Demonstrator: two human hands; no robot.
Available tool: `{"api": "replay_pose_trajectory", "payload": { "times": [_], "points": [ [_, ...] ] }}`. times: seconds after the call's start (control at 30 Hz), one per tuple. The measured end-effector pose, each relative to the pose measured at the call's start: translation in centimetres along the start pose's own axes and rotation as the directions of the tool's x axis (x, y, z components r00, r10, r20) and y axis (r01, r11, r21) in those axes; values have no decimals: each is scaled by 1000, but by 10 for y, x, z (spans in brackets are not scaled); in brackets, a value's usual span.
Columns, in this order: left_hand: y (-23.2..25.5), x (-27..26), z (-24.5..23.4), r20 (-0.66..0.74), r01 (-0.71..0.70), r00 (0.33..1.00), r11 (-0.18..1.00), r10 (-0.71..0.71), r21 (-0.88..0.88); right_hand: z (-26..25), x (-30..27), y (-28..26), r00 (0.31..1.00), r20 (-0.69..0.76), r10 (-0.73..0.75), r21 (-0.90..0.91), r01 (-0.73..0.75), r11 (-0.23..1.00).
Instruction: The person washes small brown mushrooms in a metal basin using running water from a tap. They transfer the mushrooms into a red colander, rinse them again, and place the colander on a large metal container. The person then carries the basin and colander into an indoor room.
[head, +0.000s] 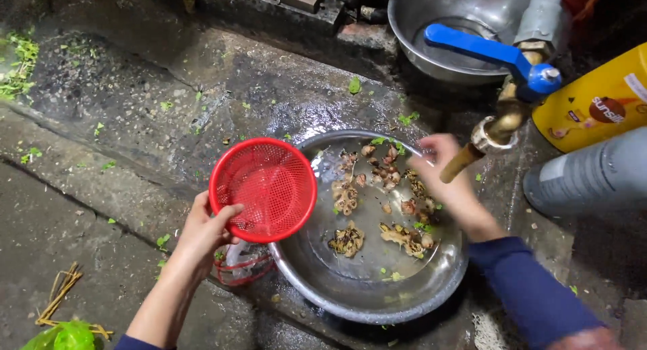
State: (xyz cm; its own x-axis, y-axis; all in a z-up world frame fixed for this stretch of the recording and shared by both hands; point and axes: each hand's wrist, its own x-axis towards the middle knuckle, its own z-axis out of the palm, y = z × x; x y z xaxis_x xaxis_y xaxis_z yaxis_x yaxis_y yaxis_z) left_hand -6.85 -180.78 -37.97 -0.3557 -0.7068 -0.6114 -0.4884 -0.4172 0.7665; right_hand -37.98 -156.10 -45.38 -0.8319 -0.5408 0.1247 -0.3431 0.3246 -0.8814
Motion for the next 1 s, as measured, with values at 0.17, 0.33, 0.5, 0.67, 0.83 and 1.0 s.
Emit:
{"api": "replay_pose_trajectory", "payload": {
  "times": [0.17,0.33,0.5,0.67,0.83,1.0],
  "points": [
    [-3,-9,9,4,29,1000,1000,-29,-12,69,2,28,846,350,402,-401,-252,881],
    [-21,-3,12,-22,77,996,985,-82,-152,116,7,72,841,301,450,-607,-196,771],
    [-29,-1,11,-30,96,994,983,-102,-153,119,-8,109,807,390,442,-537,-191,822],
    [-25,0,17,-35,113,992,976,-122,-188,97,6,69,573,504,646,-233,-630,741],
    [-20,1,23,-52,115,991,979,-125,-171,111,8,97,526,550,648,248,-844,475],
    [-26,3,21,-57,68,995,974,-82,-217,93,15,37,408,499,764,48,-894,446]
  ]
}}
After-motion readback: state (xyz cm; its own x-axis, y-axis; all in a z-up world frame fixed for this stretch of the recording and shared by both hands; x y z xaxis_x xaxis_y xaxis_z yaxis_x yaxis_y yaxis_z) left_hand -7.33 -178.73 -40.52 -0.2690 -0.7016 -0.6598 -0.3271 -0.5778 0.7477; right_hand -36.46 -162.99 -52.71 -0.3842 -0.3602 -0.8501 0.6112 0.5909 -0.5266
